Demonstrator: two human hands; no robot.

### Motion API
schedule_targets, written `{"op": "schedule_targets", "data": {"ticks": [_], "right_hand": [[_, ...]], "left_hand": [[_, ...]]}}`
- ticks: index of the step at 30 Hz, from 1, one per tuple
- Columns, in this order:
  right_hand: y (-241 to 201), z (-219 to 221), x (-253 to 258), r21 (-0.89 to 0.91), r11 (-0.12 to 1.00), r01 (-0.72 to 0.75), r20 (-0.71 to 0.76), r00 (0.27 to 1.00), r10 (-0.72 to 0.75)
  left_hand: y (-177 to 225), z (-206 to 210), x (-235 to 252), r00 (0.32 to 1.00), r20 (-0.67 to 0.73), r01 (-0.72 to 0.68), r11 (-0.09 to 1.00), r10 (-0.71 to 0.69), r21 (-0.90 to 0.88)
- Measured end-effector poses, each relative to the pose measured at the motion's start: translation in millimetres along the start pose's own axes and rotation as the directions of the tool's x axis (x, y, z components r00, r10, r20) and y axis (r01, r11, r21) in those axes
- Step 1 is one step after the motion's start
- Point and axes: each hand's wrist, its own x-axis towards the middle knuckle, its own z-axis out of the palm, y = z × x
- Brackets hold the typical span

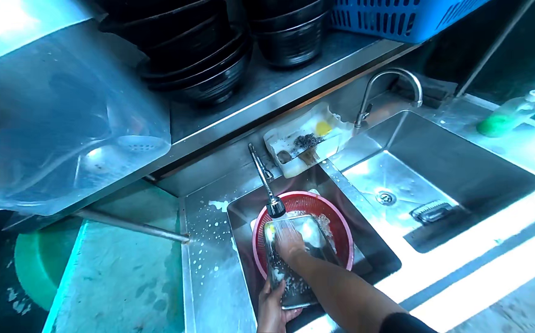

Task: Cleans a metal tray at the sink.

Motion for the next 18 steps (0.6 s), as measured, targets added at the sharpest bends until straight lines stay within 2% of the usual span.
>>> {"op": "schedule_targets", "data": {"ticks": [3,6,8,12,18], "right_hand": [[-3,-1,2,0.041,0.999,0.031,0.03,0.999,-0.032],[10,2,10,0.061,0.98,0.189,0.155,0.968,-0.196],[19,0,13,0.096,0.965,0.244,0.189,0.947,-0.258],[13,-6,5,0.217,0.966,0.141,-0.057,0.99,-0.131],[-7,4,3,0.32,0.936,0.148,0.04,0.985,-0.17]], "left_hand": [[1,-1,-1,0.999,0.048,-0.004,1.0,0.003,0.019],[-1,-8,1,0.999,0.039,0.002,1.0,-0.002,-0.018],[-3,-12,4,1.0,0.006,0.019,0.999,-0.019,-0.046],[-5,-9,7,1.0,-0.002,-0.007,0.998,0.007,-0.066],[3,-10,7,0.992,0.124,-0.036,0.999,0.038,-0.02]]}}
